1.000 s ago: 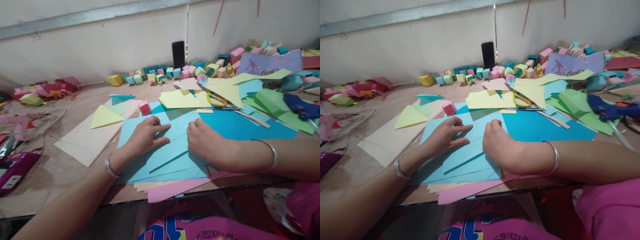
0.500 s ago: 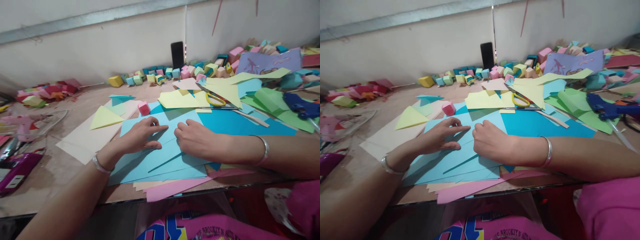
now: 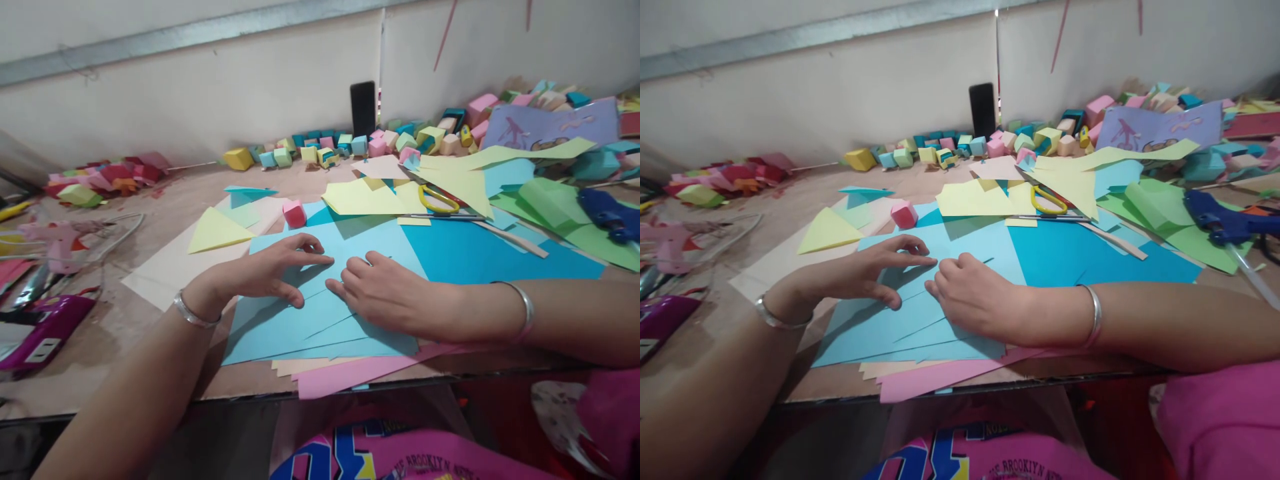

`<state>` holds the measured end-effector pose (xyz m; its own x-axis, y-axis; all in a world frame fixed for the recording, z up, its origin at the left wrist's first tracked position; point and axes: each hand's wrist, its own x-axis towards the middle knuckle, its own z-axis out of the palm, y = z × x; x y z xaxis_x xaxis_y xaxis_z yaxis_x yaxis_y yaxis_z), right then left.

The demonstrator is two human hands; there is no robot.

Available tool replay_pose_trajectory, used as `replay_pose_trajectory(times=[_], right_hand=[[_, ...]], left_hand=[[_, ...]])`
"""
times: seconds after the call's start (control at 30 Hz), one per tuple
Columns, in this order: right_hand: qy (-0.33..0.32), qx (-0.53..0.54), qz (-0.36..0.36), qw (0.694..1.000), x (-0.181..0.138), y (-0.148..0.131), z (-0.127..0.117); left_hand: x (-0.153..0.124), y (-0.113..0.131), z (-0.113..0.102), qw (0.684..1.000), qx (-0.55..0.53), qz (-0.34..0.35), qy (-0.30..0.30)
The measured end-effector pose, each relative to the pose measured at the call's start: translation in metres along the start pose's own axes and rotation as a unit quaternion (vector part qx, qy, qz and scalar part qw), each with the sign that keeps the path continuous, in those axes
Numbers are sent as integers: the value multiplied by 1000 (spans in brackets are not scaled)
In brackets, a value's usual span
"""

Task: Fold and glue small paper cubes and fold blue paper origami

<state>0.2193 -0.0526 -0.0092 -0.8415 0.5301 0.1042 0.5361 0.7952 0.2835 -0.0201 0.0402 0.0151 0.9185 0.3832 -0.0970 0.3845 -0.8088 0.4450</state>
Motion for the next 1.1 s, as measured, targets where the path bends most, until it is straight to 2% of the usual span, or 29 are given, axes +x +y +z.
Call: replay_pose_trajectory(times=[0.13, 0.27, 0.37, 0.5, 0.67, 0.77, 0.87, 1.0, 1.1], right_hand=[[-67, 8, -16, 998, 1, 4, -7], [-140, -34, 48, 988, -5, 10, -14], [-159, -63, 89, 981, -11, 14, -14], [-124, -58, 168, 976, -9, 22, -11], [1, -28, 236, 971, 5, 35, -14], [41, -9, 250, 967, 10, 39, -11], [59, 79, 251, 963, 11, 44, -1], [49, 260, 255, 930, 12, 51, 14], [40, 297, 237, 924, 13, 53, 21]], left_hand=[[-3, -1, -2, 1000, -12, -5, -4], [-7, -1, -6, 999, -16, -18, -23], [-10, 0, -10, 998, -14, -26, -50], [-13, 0, -17, 998, -55, -3, -40], [-11, -2, -18, 997, -82, -12, 7], [-7, 0, -12, 995, -85, -13, 44], [-4, 1, -7, 994, -67, -24, 79], [-3, 0, -2, 993, -30, -53, 104], [-3, -3, 3, 991, -15, -78, 111]])
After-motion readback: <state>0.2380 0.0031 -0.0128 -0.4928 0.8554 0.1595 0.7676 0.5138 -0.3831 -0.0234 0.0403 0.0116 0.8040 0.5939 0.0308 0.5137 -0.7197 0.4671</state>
